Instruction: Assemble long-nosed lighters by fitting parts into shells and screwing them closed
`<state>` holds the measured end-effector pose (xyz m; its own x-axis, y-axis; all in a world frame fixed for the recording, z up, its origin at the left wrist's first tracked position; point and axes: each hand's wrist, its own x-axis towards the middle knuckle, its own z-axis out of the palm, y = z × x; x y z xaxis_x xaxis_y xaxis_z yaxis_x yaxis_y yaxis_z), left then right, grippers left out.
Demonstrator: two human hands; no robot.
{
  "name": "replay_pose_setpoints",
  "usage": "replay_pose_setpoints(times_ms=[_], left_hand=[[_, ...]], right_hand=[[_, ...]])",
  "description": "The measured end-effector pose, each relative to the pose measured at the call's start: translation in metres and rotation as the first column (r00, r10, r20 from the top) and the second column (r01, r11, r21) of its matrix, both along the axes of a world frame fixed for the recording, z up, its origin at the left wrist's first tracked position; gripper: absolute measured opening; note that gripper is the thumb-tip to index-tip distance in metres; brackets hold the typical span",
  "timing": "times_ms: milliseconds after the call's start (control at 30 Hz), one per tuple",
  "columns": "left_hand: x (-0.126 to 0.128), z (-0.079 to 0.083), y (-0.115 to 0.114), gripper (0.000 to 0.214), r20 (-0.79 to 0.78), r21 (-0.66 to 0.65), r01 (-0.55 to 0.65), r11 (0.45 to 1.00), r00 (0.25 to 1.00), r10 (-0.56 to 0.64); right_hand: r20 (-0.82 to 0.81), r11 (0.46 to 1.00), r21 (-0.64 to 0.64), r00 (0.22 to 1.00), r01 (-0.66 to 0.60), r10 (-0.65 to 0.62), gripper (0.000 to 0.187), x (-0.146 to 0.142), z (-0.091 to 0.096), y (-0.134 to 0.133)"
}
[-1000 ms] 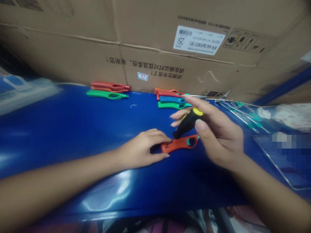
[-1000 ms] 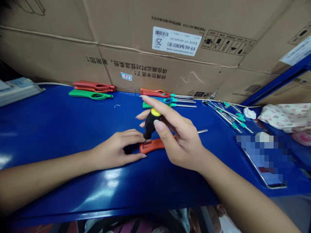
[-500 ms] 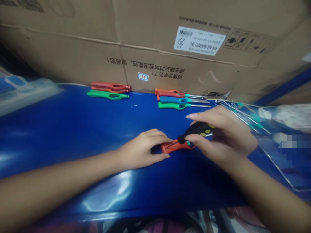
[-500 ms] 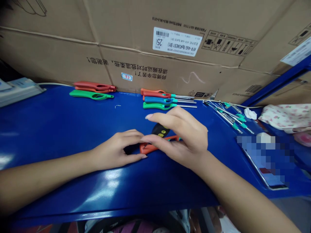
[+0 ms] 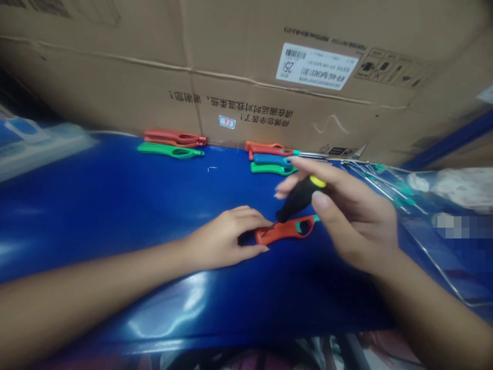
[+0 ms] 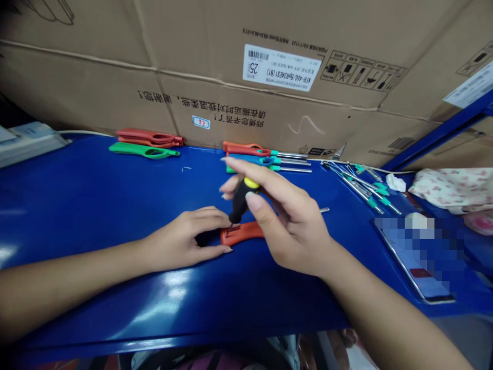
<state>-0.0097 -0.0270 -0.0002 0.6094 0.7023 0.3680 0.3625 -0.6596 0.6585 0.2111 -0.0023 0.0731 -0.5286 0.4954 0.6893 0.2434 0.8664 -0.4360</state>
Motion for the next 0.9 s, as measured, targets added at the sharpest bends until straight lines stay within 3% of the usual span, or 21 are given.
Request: replay_pose_setpoints(times_ms=[167,333,500,667,733,833,900], left_hand=[[0.0004,0.0011,0.0000,0.032,0.007,-0.011,0.004,1.000,1.000,-0.003],[0.0005,0.0008,0.0000,0.030,-0.001,0.001,-0.012,1.000,1.000,0.012],[0.0007,0.0007,-0.0001,0.033,0.001,0.006,-0.009,1.000,1.000,0.009],[0.0002,-0.0001,0.0002,0.030,0.001,0.001,-0.010,1.000,1.000,0.010],[-0.0001,-0.0005,0.0003,0.030,0.006,0.005,-0.001,1.000,1.000,0.001],[-0.0003,-0.0002,0.0002,0.032,0.008,0.005,-0.004,1.000,1.000,0.004],[-0.0004,0.0004,0.0000,0.031,0.003,0.003,-0.012,1.000,1.000,0.012]], right_hand=[[-0.026,0.952,0.298,0.997,0.074,-0.069,0.040,0.0008,0.0007,-0.0024],[0.015,0.999,0.054,1.000,0.000,-0.001,0.041,0.0000,0.0011,-0.0051],[0.002,0.965,0.247,0.996,0.091,-0.094,0.035,0.0005,0.0031,-0.0064],[0.075,0.996,-0.031,0.994,-0.081,0.084,0.038,0.0008,0.0079,-0.0084],[0.037,0.996,0.026,0.996,-0.080,0.079,0.029,-0.0002,0.0080,-0.0069],[-0.018,0.981,0.190,0.999,0.047,-0.044,0.025,-0.0006,0.0075,-0.0045],[0.017,0.989,0.138,0.999,0.043,-0.045,0.030,0.0008,0.0083,-0.0041]])
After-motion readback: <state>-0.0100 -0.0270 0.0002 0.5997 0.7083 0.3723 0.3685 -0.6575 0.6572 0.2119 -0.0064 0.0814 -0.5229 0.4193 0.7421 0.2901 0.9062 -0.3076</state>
